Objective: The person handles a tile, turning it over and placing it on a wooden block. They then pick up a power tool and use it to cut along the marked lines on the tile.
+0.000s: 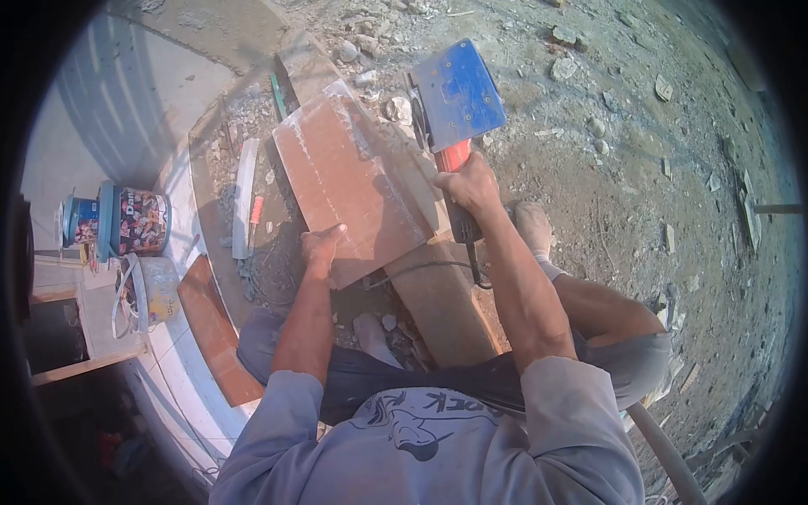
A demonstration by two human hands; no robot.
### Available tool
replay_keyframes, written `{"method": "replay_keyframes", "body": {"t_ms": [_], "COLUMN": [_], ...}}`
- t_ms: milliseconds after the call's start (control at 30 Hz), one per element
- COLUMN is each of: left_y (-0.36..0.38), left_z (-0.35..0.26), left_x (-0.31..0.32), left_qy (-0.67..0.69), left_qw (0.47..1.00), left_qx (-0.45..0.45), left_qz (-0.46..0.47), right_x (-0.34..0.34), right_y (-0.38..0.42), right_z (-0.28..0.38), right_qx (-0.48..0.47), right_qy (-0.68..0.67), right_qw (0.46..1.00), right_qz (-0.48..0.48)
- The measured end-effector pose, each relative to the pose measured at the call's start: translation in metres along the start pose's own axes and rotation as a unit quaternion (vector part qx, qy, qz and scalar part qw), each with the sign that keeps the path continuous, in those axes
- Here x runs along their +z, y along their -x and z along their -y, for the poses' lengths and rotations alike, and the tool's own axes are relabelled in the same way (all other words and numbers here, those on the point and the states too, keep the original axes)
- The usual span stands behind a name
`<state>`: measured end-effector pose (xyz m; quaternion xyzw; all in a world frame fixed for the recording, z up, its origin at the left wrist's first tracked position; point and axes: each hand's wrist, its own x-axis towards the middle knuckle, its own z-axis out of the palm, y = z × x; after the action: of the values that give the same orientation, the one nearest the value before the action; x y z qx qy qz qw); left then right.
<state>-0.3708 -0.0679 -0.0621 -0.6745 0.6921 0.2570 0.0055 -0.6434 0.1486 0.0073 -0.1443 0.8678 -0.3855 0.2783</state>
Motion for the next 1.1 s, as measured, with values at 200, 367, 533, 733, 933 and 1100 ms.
{"method": "replay_keyframes", "body": {"t_ms": [200,367,533,733,933,1100], "left_y": [-0.042,-0.077,-0.083,-0.112,-0.095,-0.100], "left_z": [0.032,0.054,0.060,0.055,0.025,0.033], "left_x": [0.011,0.026,0.022,0.011,-0.006,0.008], "left_qy": [0.227,0.271,0.324,0.331,0.306,0.298], "left_qw": [0.971,0.955,0.941,0.932,0.949,0.954], "left_qx": [0.002,-0.049,0.033,-0.099,0.012,0.035], "left_qz": [0.074,0.106,0.089,0.107,0.075,-0.016], "right_x": [0.004,-0.007,0.003,0.012,0.015,0.025], "right_y": [-0.011,-0.006,-0.017,-0.022,-0.021,-0.028], "right_z": [-0.009,0.008,0.001,0.002,0.014,0.013], "right_qx": [0.013,0.011,0.018,-0.014,-0.024,-0.057], "right_qy": [-0.027,-0.015,-0.036,-0.036,-0.049,-0.105], "right_qw": [0.999,0.999,0.999,0.999,0.998,0.991], "right_qz": [0.013,0.035,0.032,-0.017,0.013,0.067]}}
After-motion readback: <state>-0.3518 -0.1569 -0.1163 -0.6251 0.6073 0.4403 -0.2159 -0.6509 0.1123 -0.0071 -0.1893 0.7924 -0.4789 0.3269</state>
